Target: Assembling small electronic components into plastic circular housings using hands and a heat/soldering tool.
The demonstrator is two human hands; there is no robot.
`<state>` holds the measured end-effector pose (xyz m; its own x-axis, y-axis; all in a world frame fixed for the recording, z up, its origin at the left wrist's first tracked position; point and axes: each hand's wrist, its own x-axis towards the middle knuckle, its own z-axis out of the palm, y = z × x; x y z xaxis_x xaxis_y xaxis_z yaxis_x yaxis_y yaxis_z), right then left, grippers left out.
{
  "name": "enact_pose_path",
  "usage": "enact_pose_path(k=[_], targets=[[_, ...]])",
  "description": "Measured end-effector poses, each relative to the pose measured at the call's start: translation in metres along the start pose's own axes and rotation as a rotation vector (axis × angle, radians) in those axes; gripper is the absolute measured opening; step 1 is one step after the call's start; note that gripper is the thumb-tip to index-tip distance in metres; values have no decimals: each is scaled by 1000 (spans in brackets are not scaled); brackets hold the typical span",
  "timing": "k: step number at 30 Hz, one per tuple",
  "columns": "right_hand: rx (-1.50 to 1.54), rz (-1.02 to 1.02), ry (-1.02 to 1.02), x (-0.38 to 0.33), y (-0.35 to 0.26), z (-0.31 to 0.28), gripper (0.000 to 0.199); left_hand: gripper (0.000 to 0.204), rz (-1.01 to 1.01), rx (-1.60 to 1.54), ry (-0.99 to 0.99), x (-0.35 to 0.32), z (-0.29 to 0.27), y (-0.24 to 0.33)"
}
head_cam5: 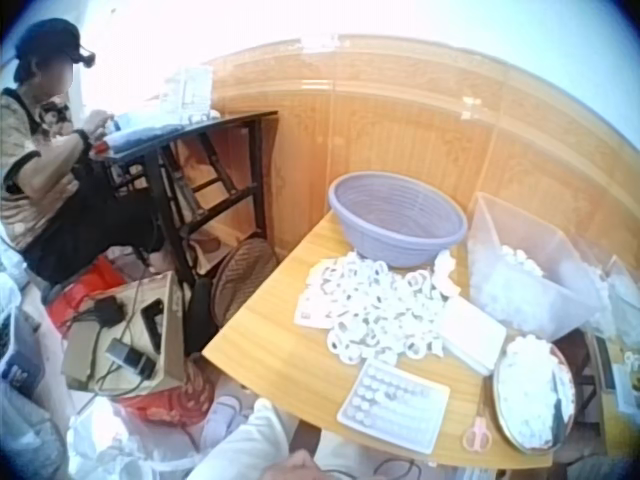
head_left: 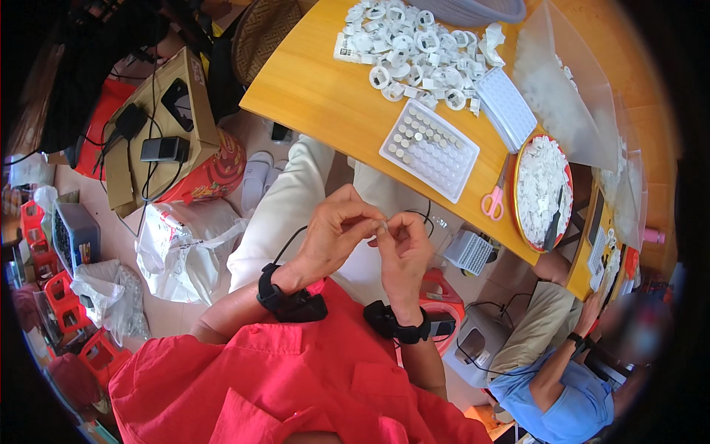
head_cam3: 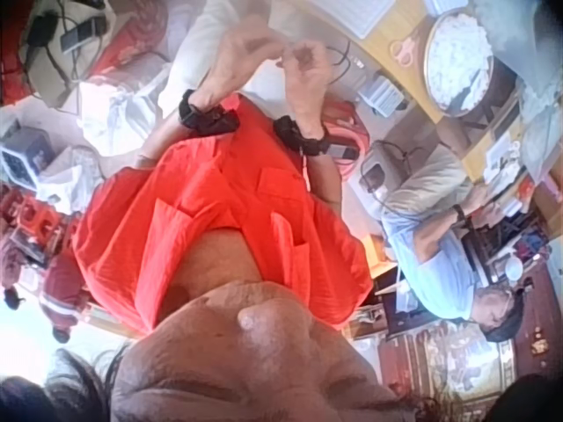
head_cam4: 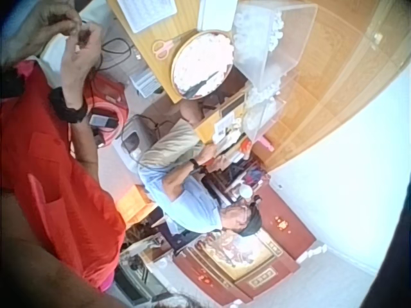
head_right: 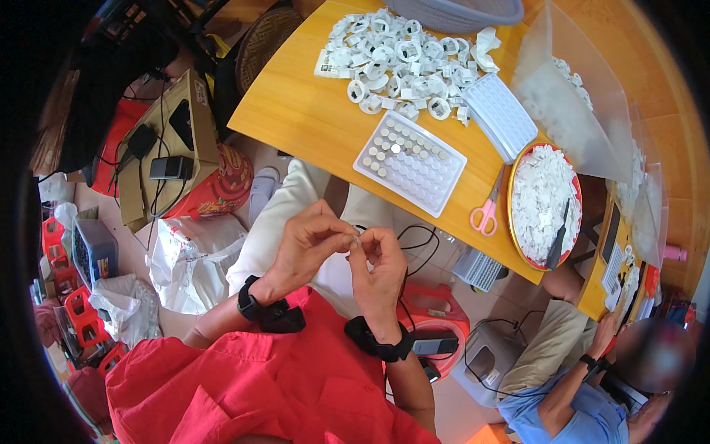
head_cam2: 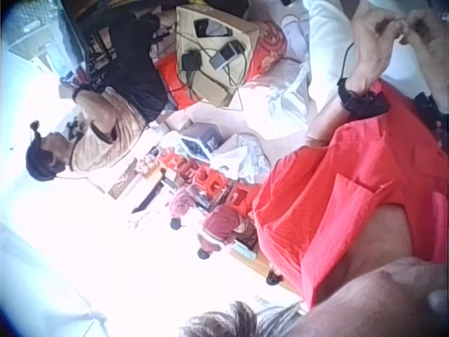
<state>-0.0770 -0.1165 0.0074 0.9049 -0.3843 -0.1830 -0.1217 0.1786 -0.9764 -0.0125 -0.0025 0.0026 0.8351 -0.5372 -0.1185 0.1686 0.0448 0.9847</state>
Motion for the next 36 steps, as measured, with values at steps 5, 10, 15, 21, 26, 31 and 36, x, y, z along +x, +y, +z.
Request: enact_pose_path(k=[5, 10, 15, 21, 26, 31, 36], targets=[[93, 27, 35, 7, -11, -5, 9, 16, -198, -217, 2, 10, -3, 21], [121, 49, 10, 8, -9, -14, 10, 16, -202, -169, -68, 12, -2, 21], [-76, -35, 11, 5, 6, -3, 12, 8, -154, -91, -2, 10, -8, 6], [-326, -81, -57, 0, -4, -6, 11, 3, -103, 5, -19, 7, -6, 8], [-229, -1, -87, 5, -24, -26, 11, 21, -165, -92, -158, 6, -4, 20], [-244, -94, 108, 52, -104, -91, 6, 29, -140, -134, -141, 4, -15, 22], [-152, -392, 302, 109, -192, -133, 15, 21, -113, -41, -192, -2, -33, 12]])
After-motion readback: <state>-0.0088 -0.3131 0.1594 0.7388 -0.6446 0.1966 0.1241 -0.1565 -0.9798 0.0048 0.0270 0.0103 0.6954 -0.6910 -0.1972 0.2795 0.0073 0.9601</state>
